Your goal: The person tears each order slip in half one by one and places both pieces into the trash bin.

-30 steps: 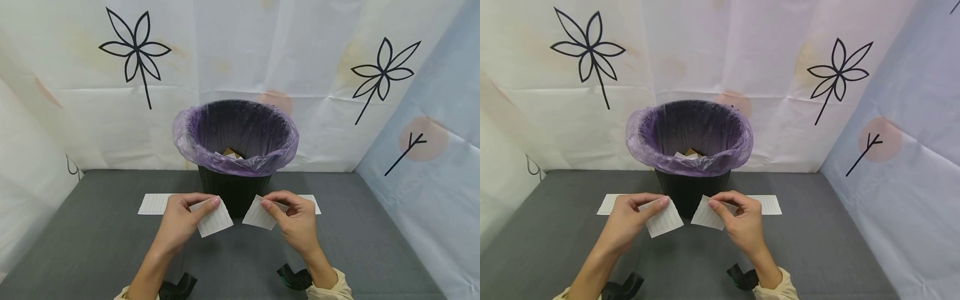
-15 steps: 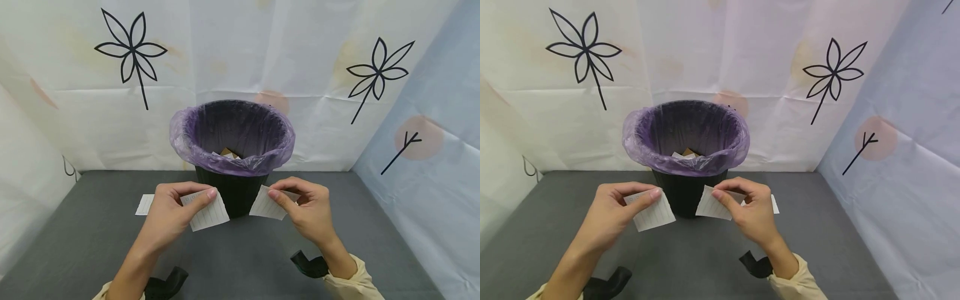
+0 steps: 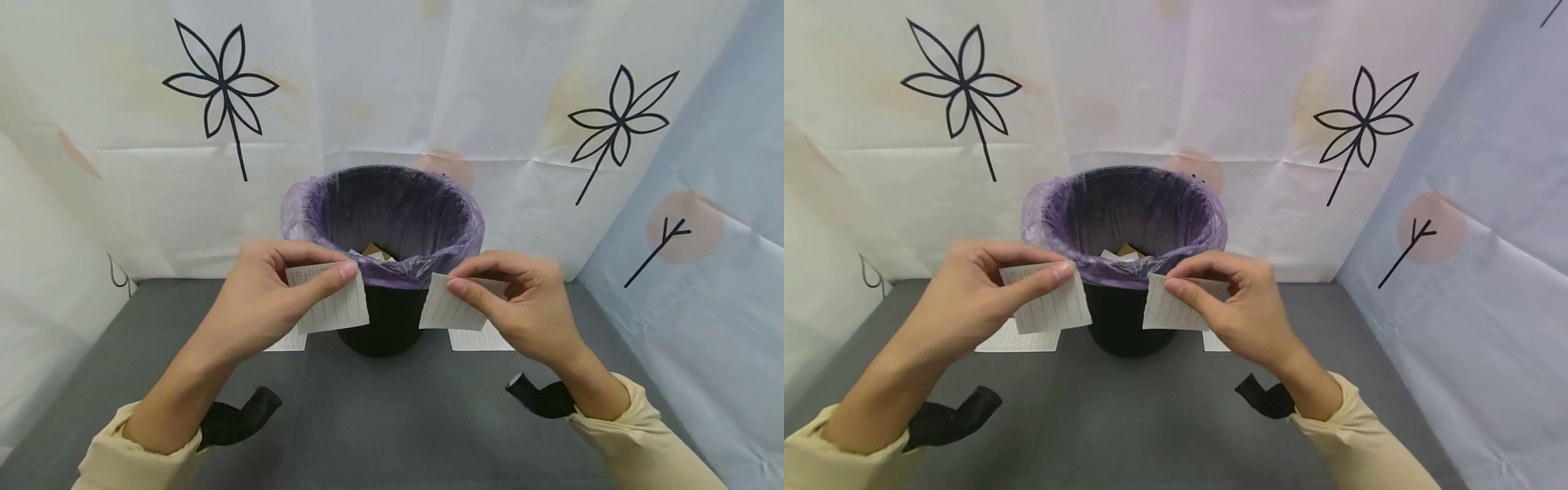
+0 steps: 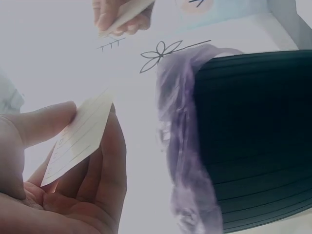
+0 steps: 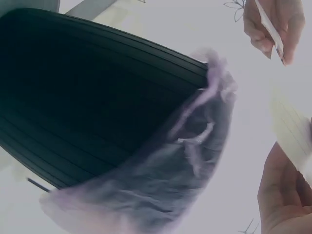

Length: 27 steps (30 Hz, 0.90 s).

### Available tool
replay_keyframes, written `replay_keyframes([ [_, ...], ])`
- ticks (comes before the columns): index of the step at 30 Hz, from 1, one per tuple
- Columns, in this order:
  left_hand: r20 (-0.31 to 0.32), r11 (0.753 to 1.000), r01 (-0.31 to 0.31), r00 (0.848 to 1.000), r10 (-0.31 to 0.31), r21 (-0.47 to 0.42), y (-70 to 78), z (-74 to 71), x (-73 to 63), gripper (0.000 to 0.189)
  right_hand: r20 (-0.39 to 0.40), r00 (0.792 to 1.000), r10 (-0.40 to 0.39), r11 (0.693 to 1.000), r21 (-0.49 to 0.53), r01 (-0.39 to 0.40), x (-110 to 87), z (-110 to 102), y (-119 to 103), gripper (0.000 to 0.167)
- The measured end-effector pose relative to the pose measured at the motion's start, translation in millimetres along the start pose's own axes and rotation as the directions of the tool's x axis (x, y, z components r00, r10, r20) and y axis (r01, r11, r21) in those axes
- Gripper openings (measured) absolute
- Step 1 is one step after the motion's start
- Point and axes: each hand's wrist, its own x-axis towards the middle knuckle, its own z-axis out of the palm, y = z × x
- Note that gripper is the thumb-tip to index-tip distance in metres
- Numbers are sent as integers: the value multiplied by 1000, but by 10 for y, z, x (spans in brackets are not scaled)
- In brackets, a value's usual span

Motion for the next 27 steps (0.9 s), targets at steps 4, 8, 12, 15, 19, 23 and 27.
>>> replay_keyframes([
  [4,21,1000,-21,1000,20,15,95,-49,109,15,34,999,27,1000,0,-27,158,-34,-102,7],
  [8,24,998,-45,999,44,34,167,-84,225,14,59,997,46,999,15,-47,321,-64,-158,9],
  [12,18,997,-50,999,49,59,243,-116,331,14,76,993,88,996,-32,-86,481,-101,-179,11],
  [15,24,996,-45,999,44,76,310,-144,398,15,76,990,122,989,-88,-115,591,-122,-187,9],
  [19,37,995,-49,998,46,92,396,-193,509,16,72,987,142,979,-158,-130,734,-139,-200,5],
  [23,40,991,-58,998,53,123,477,-248,639,20,78,985,155,973,-183,-139,879,-160,-217,4],
  [27,51,989,-39,998,32,140,556,-283,757,23,97,980,174,970,-190,-153,1026,-185,-233,9],
])
